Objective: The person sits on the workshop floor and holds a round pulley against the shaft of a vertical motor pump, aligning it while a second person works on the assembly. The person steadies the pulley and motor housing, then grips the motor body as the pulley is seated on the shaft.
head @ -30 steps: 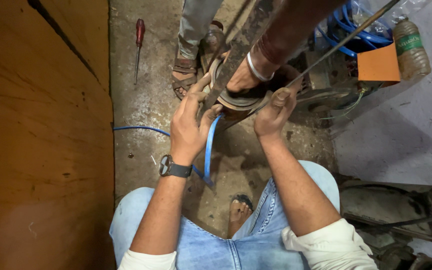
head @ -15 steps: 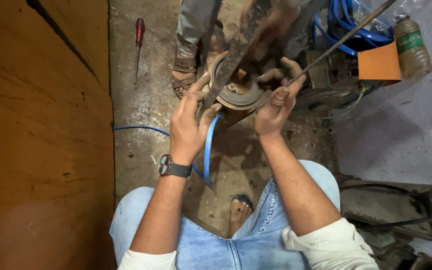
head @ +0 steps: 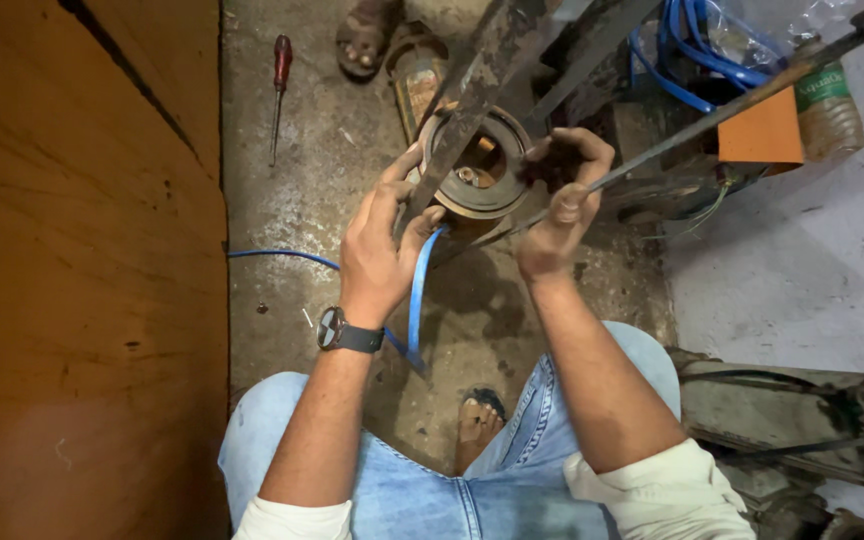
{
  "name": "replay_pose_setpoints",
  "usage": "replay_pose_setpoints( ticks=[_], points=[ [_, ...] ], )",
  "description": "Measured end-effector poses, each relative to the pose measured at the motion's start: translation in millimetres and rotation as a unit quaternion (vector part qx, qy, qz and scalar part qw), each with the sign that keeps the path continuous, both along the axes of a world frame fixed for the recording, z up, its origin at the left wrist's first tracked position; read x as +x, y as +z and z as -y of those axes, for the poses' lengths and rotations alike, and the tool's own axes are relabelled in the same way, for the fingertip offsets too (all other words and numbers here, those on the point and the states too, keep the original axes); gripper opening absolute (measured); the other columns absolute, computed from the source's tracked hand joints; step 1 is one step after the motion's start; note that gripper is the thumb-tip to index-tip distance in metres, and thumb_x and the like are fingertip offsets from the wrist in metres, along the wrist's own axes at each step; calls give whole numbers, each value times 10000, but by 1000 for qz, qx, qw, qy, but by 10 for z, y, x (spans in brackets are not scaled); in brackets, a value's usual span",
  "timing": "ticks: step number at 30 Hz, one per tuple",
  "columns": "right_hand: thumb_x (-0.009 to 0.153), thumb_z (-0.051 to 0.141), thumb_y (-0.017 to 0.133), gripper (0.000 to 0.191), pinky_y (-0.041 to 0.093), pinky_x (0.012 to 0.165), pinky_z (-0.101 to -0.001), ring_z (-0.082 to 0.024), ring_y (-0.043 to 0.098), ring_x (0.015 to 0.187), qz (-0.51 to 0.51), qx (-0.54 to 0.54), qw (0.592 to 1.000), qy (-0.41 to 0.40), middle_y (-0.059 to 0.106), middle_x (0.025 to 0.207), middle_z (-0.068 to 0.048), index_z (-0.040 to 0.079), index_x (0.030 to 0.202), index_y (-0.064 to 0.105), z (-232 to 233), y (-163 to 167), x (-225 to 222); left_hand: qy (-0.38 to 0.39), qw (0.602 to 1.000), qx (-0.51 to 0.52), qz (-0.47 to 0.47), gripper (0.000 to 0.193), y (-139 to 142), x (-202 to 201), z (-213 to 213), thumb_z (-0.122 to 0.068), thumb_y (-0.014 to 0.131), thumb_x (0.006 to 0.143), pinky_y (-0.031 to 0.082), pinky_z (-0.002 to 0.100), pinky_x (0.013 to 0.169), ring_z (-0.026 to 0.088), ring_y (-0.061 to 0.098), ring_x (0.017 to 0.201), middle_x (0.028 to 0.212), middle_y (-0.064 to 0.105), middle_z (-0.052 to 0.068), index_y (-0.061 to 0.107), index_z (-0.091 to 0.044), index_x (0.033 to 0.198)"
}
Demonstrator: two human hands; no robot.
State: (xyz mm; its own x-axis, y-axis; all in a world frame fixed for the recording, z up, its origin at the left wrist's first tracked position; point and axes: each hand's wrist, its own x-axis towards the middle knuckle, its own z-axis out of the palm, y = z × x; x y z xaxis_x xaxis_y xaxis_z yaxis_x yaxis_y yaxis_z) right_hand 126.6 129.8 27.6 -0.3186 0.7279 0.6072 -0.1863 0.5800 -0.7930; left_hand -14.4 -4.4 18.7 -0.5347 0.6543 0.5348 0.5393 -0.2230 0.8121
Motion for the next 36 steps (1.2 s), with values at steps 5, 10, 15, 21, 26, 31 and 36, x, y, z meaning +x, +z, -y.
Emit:
replay_pose_setpoints(
  ticks=[5,10,15,21,26,31,36],
  points=[
    [1096,628,518,615,476,928,-304,-150,538,1016,6,-27,999,-21,547,1127,-77,55,1318,483,-25,1,37,-10,1000,-9,0,307,-19,-15,14,-94,733,962,550,413,1015,368,657,1259,1464,617,132,570,-21,1211],
    [1033,641,590,664,404,989,-289,-140,514,1080,-119,-86,986,84,547,1202,-68,71,1356,482,12,-30,10,-9,1000,5,-8,293,-24,-25,2,-119,752,970,559,405,1014,364,658,1271,1474,607,128,558,-35,1174],
    [978,708,563,723,473,1008,-358,-216,591,1081,-241,-210,939,130,630,1116,-101,31,1228,583,-103,-47,41,-9,1000,-19,-7,287,-46,-27,31,-92,695,969,564,405,1010,364,663,1270,1467,612,117,562,-30,1215],
    [1027,479,614,527,446,950,-332,-195,560,1082,-34,-258,966,5,622,1190,-84,23,1290,639,-300,-15,122,-9,999,-16,-30,276,-87,-41,9,-124,688,1007,563,417,990,369,650,1270,1511,586,125,519,-38,1207],
    [923,219,538,538,475,1021,-304,-175,564,1162,124,-202,971,1,522,1380,-45,76,1438,596,-376,160,176,-5,999,-53,2,392,-76,-24,25,-143,703,980,575,412,928,351,697,1162,1408,637,119,543,-42,1323],
    [883,200,527,682,454,1010,-312,-185,554,1158,145,-334,929,68,521,1434,-59,143,1547,382,-381,217,150,0,1000,-16,-10,353,-46,-22,21,-157,715,990,587,399,917,340,712,1151,1441,645,108,540,-72,1284],
    [913,196,566,626,428,1098,-319,-223,559,1309,176,-326,924,91,577,1435,-132,70,1516,450,-435,104,70,9,1000,-10,-26,411,-36,-20,23,-186,752,998,577,404,920,361,688,1199,1444,647,112,535,-83,1332]
  ],
)
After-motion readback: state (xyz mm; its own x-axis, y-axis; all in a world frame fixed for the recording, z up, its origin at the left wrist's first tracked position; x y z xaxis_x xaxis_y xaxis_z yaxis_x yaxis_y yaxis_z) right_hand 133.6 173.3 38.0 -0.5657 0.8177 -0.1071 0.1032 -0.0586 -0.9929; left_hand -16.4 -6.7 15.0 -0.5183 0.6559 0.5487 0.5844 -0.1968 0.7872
